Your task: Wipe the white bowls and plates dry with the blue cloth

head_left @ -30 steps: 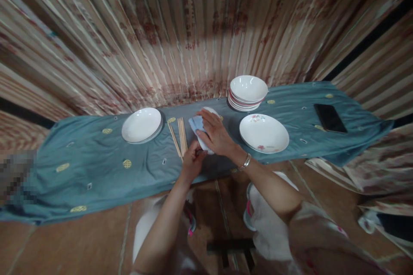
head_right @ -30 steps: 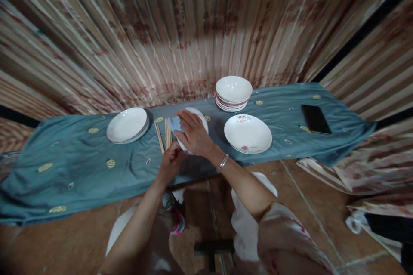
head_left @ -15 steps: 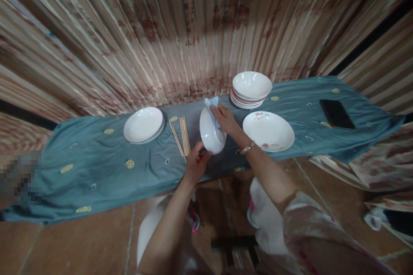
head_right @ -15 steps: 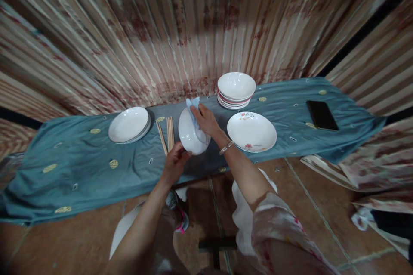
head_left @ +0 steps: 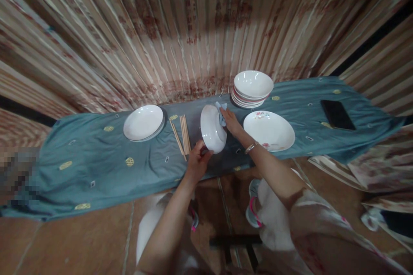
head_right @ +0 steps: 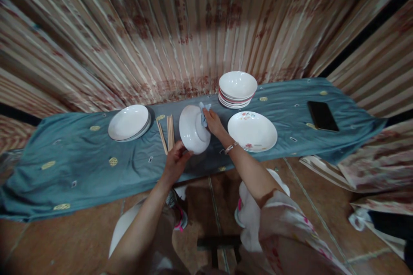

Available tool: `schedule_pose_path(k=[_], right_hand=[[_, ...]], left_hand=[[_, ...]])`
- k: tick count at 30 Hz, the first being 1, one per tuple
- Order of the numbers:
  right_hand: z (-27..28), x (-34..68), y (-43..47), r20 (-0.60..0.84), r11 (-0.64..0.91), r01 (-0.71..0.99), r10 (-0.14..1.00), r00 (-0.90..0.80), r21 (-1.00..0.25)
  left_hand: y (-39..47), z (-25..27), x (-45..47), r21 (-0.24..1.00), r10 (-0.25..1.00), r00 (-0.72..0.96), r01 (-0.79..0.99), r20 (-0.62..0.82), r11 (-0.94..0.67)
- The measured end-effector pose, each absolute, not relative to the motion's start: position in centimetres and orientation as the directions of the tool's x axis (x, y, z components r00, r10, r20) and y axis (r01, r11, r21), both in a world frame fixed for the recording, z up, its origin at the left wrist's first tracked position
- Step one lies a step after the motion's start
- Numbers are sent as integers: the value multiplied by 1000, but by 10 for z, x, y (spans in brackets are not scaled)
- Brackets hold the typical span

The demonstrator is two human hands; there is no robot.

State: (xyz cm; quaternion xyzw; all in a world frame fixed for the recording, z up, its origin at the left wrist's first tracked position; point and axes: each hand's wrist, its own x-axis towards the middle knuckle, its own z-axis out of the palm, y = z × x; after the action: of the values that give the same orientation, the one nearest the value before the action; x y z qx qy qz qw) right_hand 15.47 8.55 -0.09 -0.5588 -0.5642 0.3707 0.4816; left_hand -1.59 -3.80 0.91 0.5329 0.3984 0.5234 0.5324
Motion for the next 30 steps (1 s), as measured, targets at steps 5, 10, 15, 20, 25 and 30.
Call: schedule_pose_path(k=[5, 10, 15, 20, 25, 30], right_hand=[[-8, 156, 77, 92, 66, 267, 992, 89, -961], [-19, 154, 70, 64, 39, 242, 993, 97, -969], [-22, 154, 70, 49, 22, 244, 993, 108, -970], [-20, 155, 66, 47, 28, 228, 996, 75, -973], [-18, 151, 59, -12, -30, 223, 997, 81, -974], [-19, 150, 51, -5, -25, 208, 995, 95, -978]], left_hand=[[-36, 6, -18, 982, 986, 108, -155, 128, -110], [-36, 10, -21, 975, 995, 74, -217, 65, -47], [-38, 16, -24, 973, 999, 38, -232, 24, -14], [-37, 17, -27, 943, 999, 13, -330, -41, 43], [-32, 17, -34, 900, 997, -16, -430, -76, 62], [-28, 18, -39, 876, 995, -41, -478, -91, 60]])
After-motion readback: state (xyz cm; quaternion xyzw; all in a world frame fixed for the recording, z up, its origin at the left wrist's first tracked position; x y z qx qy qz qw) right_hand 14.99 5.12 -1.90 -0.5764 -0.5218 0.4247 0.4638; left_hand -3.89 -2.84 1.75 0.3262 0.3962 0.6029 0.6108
